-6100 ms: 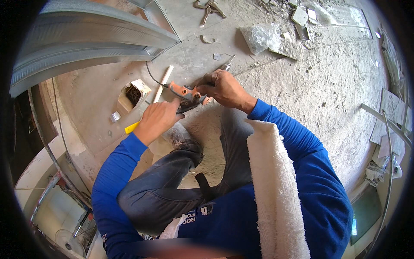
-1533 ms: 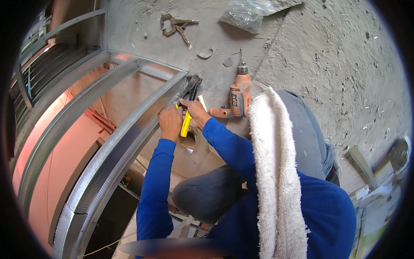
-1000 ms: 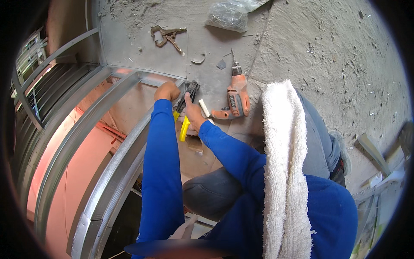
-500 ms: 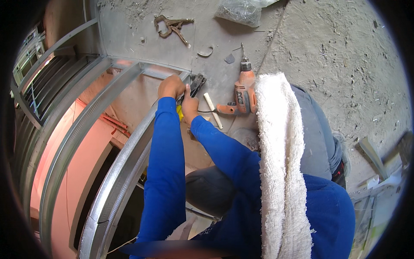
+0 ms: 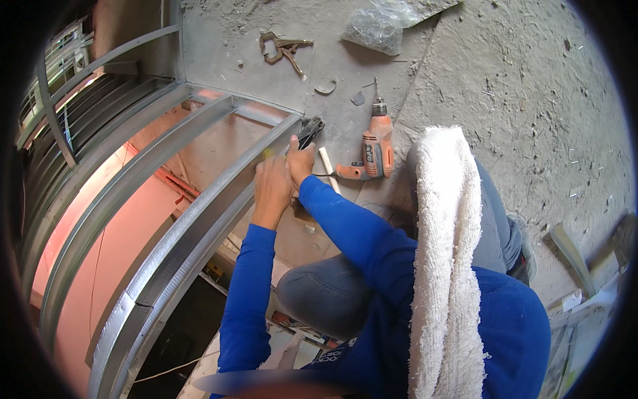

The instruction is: The person assembles a metal frame on the floor. They use a drill to secure joints and a hammer to adjust components, working on multiple sections of the frame.

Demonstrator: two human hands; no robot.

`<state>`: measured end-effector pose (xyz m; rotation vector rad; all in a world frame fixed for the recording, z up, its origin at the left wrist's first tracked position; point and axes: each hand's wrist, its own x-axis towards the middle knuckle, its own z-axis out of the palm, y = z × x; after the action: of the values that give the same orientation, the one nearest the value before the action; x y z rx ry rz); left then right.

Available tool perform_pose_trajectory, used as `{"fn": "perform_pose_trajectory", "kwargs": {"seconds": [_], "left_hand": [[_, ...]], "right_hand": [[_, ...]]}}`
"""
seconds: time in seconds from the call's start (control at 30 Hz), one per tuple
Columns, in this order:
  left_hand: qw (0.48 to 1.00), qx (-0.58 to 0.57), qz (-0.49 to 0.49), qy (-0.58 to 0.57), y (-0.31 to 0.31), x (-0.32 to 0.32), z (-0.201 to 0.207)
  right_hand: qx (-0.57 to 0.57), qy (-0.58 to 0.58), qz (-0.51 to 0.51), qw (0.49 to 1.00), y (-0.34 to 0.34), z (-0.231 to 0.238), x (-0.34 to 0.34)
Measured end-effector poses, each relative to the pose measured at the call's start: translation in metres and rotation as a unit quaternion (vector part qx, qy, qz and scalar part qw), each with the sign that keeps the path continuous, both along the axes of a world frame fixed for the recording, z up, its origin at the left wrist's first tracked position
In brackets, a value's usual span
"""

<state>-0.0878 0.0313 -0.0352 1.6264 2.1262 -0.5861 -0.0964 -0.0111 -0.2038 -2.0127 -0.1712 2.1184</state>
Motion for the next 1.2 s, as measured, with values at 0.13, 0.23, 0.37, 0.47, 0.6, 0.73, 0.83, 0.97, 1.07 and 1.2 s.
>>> {"fn": "perform_pose_trajectory", "kwargs": {"seconds": [0.13,0.23,0.37,0.47,0.6,0.73,0.83,0.97,1.07,1.2], "left_hand": [[0.996,-0.077,0.04,0.008,-0.015,-0.015,0.009],[0.989,-0.117,0.085,0.036,-0.015,-0.026,-0.005],[0.99,-0.082,0.061,0.096,-0.026,-0.028,-0.017],[0.991,-0.068,0.035,0.111,-0.036,-0.027,-0.021],[0.977,-0.133,0.071,0.151,-0.035,-0.031,-0.025],[0.98,-0.137,0.084,0.116,-0.021,-0.022,-0.014],[0.988,-0.134,0.064,0.047,0.007,-0.005,-0.003],[0.993,-0.097,0.011,0.069,0.067,0.002,-0.014],[0.973,-0.201,0.048,0.106,0.11,-0.028,-0.035],[0.949,-0.25,0.15,0.118,0.106,-0.036,-0.062]], "right_hand": [[0.012,0.024,-0.064,0.998,0.017,0.022,0.024],[-0.009,0.063,-0.005,0.998,0.034,0.033,0.049],[-0.128,0.267,0.043,0.954,0.074,0.026,0.116],[-0.253,0.291,0.092,0.918,0.097,0.01,0.16],[-0.182,0.344,0.024,0.921,0.074,0.011,0.116],[-0.2,0.334,-0.226,0.893,0.044,0.005,0.066],[-0.196,0.354,-0.242,0.882,0.041,0.006,0.056],[-0.18,0.272,-0.237,0.915,0.052,0.017,0.053],[-0.175,0.245,-0.252,0.92,0.055,0.025,0.046],[-0.185,0.182,-0.142,0.955,0.052,0.02,0.042]]}}
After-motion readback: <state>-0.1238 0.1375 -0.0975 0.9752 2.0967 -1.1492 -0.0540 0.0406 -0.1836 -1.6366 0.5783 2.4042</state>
